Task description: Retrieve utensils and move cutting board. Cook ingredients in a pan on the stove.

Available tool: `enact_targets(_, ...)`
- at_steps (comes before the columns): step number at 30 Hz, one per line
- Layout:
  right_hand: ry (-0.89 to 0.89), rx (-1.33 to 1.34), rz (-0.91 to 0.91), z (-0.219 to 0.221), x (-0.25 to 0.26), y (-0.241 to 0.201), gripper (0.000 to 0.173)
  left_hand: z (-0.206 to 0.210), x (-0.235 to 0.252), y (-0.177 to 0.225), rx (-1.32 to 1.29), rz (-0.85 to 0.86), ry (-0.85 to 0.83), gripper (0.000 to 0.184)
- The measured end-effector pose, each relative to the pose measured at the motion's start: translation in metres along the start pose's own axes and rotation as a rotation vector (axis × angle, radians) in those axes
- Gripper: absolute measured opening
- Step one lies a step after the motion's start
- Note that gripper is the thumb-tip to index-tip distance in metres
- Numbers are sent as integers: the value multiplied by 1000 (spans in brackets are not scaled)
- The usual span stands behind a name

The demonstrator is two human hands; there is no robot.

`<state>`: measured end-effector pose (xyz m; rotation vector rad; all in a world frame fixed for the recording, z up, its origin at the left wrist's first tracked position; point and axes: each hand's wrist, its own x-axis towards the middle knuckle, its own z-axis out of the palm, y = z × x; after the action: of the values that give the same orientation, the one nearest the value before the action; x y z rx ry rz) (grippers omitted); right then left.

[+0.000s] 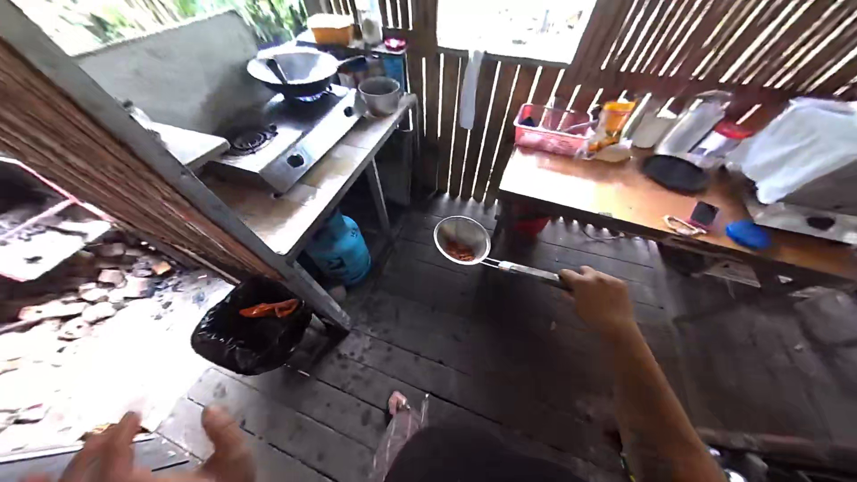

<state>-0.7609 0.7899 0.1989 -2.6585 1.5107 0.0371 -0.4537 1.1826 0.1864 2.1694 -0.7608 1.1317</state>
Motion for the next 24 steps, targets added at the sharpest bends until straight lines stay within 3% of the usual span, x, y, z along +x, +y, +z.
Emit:
enact_targets(6,93,42,-51,-9,147,-22,23,158,25,11,-13,18,-19,52)
enact_targets(9,174,64,-71,-28,214,-24,26,243,69,43,-208,-67,-33,49)
enact_targets(12,290,55,-78,-51,276,-20,27,336,123,94,-455,-107,-176,48)
enact_targets(14,355,37,-75,-59,316,-7,25,392,160,138,-605,-3,-405,44)
enact_targets(16,391,20,-75,-63,356,9,24,446,196,180,-668,178,-751,43)
enact_targets(18,411,1,-59,-71,399,26,24,508,222,218,-650,328,-1123,46)
enact_targets(20,449,-24,-44,-79,443,43,25,580,233,250,-540,363,-1506,52)
enact_targets(22,471,-56,-3,-89,492,60,27,655,222,270,-378,349,-1712,56)
enact_targets(24,469,-76,50,-102,540,75,28,722,190,273,-207,333,-1794,57)
